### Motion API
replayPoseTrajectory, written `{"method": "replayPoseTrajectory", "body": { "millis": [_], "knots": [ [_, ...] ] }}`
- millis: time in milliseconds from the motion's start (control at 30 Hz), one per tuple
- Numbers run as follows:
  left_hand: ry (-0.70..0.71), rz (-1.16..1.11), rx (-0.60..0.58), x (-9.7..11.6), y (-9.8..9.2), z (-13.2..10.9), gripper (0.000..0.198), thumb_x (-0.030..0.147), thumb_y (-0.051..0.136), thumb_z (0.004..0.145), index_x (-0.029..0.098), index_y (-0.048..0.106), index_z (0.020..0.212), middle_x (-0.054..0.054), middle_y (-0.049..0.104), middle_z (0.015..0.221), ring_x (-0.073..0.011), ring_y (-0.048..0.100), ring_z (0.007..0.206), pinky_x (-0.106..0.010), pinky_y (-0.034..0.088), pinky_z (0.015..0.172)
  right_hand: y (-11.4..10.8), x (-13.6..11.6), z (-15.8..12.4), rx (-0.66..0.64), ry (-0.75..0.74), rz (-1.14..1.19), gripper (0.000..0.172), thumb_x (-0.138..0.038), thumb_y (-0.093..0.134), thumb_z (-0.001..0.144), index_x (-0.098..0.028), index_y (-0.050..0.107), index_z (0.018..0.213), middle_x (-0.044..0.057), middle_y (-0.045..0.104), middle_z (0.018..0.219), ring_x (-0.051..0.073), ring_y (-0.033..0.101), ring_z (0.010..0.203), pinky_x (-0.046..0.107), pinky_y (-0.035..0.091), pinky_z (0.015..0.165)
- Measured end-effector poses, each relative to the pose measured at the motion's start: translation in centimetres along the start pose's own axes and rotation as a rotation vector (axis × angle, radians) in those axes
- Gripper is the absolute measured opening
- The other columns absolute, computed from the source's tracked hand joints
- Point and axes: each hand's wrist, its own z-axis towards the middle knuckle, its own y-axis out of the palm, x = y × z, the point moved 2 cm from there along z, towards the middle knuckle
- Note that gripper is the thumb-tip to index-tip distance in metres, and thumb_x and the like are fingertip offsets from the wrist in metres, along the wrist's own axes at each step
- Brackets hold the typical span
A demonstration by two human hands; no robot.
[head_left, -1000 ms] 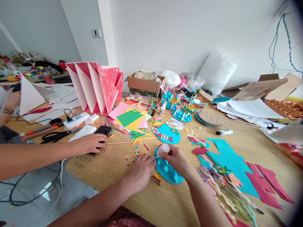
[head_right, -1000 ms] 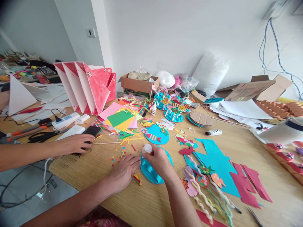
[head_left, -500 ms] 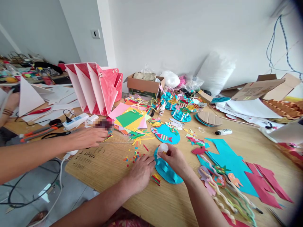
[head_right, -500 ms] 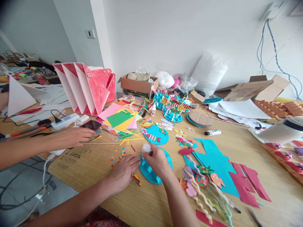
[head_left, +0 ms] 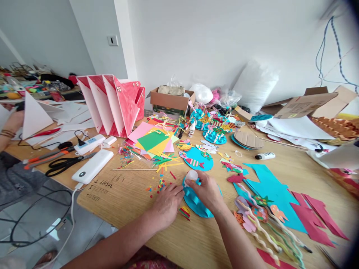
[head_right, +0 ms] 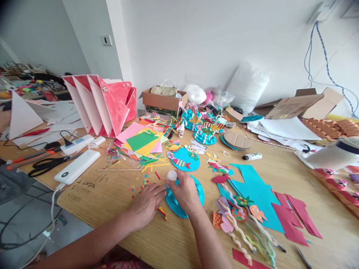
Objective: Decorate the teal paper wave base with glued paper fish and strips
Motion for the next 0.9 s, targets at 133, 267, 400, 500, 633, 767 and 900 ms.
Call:
{"method": "replayPoseTrajectory", "body": {
  "millis": [133,267,400,500,633,767,900],
  "knots": [
    [0.007,-0.006,0.003,-0.01,0.09,0.03,0.027,0.015,0.039,0.086,0.017,0.05,0.11,-0.004,0.053,0.118,-0.0186,0.043,0.107,-0.034,0.036,0.091,0.19,0.08,-0.06,0.024,0.004,-0.009,0.02,-0.032,0.047,0.072,-0.018,0.06,0.078,0.005,0.064,0.08,0.02,0.056,0.08,0.027,0.038,0.067],
    [0.011,-0.014,0.012,-0.02,0.11,0.02,0.027,0.015,0.04,0.085,0.017,0.05,0.11,-0.004,0.053,0.117,-0.0182,0.044,0.105,-0.033,0.037,0.09,0.25,0.24,-0.06,0.039,-0.002,-0.006,0.021,-0.033,0.047,0.072,-0.018,0.06,0.077,0.004,0.064,0.079,0.019,0.056,0.078,0.027,0.038,0.065],
    [0.017,-0.015,0.003,0.01,0.05,0.01,0.026,0.015,0.04,0.085,0.017,0.051,0.109,-0.004,0.053,0.116,-0.0177,0.044,0.104,-0.032,0.037,0.089,0.24,0.25,-0.05,0.056,-0.012,0.004,0.019,-0.032,0.047,0.072,-0.018,0.059,0.073,0.004,0.063,0.074,0.018,0.056,0.073,0.026,0.038,0.063],
    [0.015,-0.006,0.002,-0.02,0.19,0.01,0.026,0.015,0.039,0.086,0.017,0.051,0.108,-0.004,0.054,0.115,-0.0177,0.044,0.105,-0.032,0.037,0.089,0.27,0.13,-0.02,0.042,-0.016,0.006,0.017,-0.031,0.047,0.071,-0.019,0.058,0.07,0.004,0.063,0.073,0.018,0.055,0.071,0.026,0.038,0.062],
    [0.029,-0.003,0.019,-0.08,0.37,-0.04,0.026,0.016,0.038,0.086,0.017,0.051,0.109,-0.005,0.054,0.115,-0.0184,0.043,0.106,-0.033,0.037,0.089,0.29,-0.04,-0.01,0.017,-0.02,0.002,0.015,-0.029,0.047,0.071,-0.019,0.058,0.068,0.003,0.062,0.07,0.017,0.054,0.069,0.025,0.037,0.061],
    [0.027,0.0,0.012,-0.11,0.32,-0.03,0.026,0.015,0.039,0.086,0.017,0.051,0.109,-0.005,0.054,0.114,-0.0181,0.044,0.105,-0.033,0.037,0.089,0.31,-0.08,-0.01,0.02,-0.027,0.0,0.013,-0.028,0.049,0.07,-0.02,0.059,0.069,0.002,0.062,0.069,0.017,0.053,0.068,0.025,0.037,0.061],
    [0.022,-0.003,-0.006,-0.13,0.3,0.0,0.026,0.015,0.04,0.085,0.017,0.051,0.109,-0.005,0.054,0.115,-0.019,0.044,0.106,-0.034,0.037,0.09,0.35,-0.14,-0.04,0.02,-0.034,0.001,0.012,-0.027,0.049,0.07,-0.02,0.059,0.067,0.002,0.062,0.069,0.016,0.053,0.069,0.024,0.037,0.062]
  ]
}}
